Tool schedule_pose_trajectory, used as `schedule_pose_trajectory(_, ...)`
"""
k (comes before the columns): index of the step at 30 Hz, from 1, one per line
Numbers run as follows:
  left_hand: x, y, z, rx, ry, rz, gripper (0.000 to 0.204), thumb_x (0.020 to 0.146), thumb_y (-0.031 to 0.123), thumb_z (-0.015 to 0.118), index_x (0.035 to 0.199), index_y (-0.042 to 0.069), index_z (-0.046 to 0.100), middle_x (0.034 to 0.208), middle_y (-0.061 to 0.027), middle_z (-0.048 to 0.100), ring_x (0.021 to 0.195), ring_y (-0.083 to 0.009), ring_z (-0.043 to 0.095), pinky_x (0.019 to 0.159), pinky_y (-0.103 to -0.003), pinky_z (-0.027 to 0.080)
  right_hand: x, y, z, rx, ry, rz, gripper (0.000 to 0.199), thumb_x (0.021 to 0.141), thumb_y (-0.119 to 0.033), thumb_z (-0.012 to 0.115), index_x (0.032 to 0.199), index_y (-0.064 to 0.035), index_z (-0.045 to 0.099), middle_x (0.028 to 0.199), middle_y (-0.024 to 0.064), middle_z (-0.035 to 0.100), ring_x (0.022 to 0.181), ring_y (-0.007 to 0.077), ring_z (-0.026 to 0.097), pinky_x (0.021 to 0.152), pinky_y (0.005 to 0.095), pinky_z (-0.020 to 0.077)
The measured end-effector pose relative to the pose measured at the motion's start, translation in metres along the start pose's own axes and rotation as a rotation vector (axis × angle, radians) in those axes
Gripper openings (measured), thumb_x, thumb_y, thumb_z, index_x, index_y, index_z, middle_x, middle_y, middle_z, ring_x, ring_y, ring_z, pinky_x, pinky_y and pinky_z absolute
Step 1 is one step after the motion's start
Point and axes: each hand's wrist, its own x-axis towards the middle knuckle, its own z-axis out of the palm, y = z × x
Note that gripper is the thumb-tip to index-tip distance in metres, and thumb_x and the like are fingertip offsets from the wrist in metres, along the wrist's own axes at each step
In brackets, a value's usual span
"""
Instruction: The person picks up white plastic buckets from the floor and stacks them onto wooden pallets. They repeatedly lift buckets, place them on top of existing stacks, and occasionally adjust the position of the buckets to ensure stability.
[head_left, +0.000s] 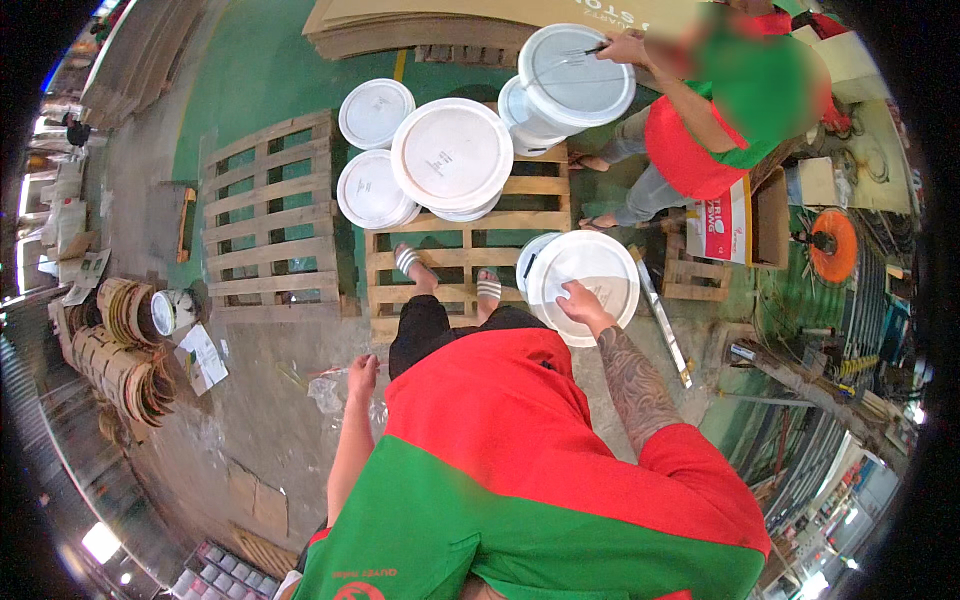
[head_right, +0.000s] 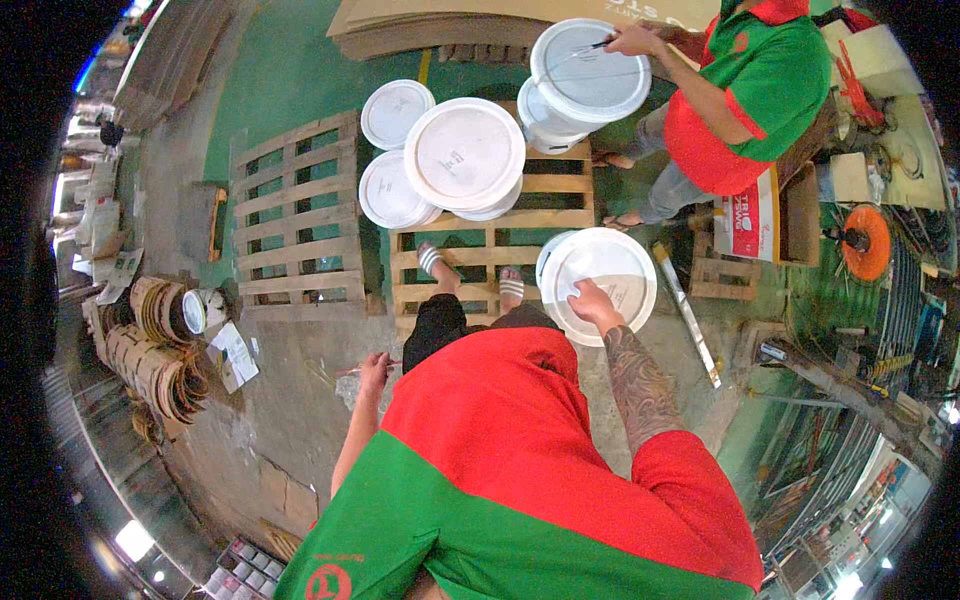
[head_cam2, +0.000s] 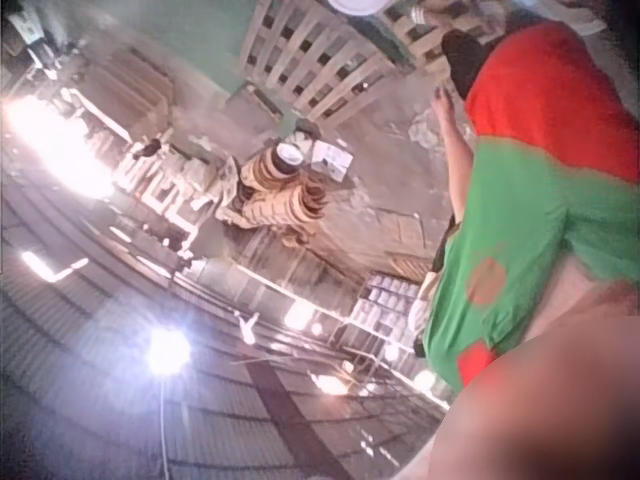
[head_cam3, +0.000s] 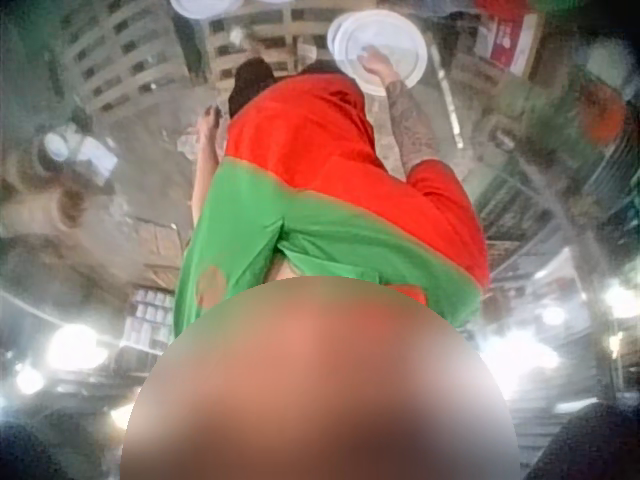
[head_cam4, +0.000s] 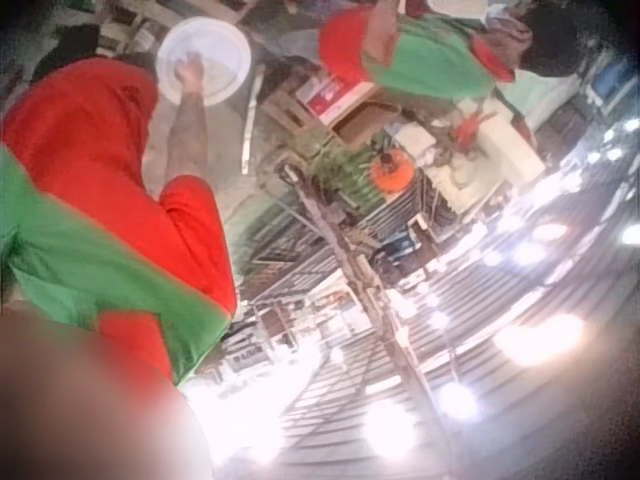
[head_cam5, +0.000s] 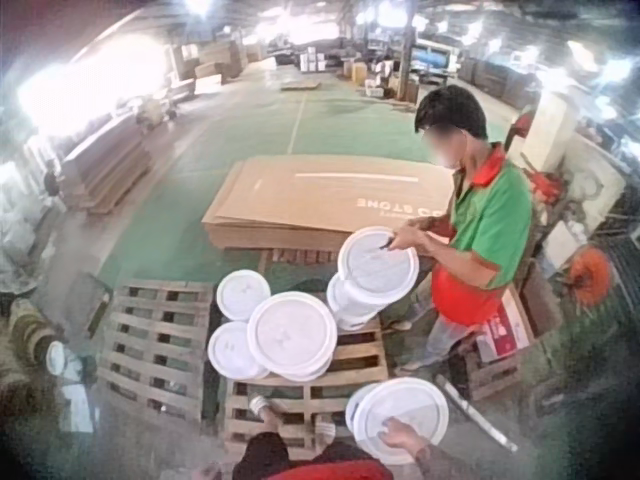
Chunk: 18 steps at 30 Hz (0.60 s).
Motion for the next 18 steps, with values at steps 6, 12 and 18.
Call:
schedule_pose_trajectory(6, 0.003, -0.054, -0.016, 0.151, 0.063, -0.213, 0.037, 0.094, 0.03, 0.064, 0.113, -0.001, 0.067, 0.089, -0.0102, 0.072, 0.073, -0.0164, 0.066, 0.066, -0.032, 0.053, -0.001, -0.013, -0.001, -0.027, -0.024, 0.046, 0.059, 0.091, -0.04, 0.059, 0.135, -0.0014, 0.055, 0.141, 0.0247, 0.049, 0.125, 0.0409, 0.054, 0.107, 0.0452, 0.0436)
schedule_pose_trajectory(12, 0.043, -0.04, -0.039, 0.012, 0.007, -0.172, 0.04, 0.093, 0.034, 0.064, 0.114, 0.0, 0.067, 0.089, -0.0102, 0.072, 0.076, -0.0166, 0.067, 0.069, -0.031, 0.053, 0.003, -0.014, 0.01, 0.0, 0.008, 0.12, 0.06, 0.091, -0.041, 0.059, 0.137, -0.0024, 0.052, 0.15, 0.0261, 0.041, 0.128, 0.0409, 0.052, 0.108, 0.0449, 0.043)
schedule_pose_trajectory(18, 0.151, 0.058, -0.032, 0.291, -0.064, -0.009, 0.048, 0.096, 0.042, 0.057, 0.116, -0.001, 0.065, 0.102, -0.0173, 0.072, 0.092, -0.0285, 0.069, 0.082, -0.039, 0.053, -0.002, -0.021, 0.018, 0.245, 0.188, 0.37, 0.056, 0.09, -0.038, 0.061, 0.133, -0.0023, 0.057, 0.138, 0.0243, 0.054, 0.124, 0.0397, 0.055, 0.106, 0.0452, 0.0435)
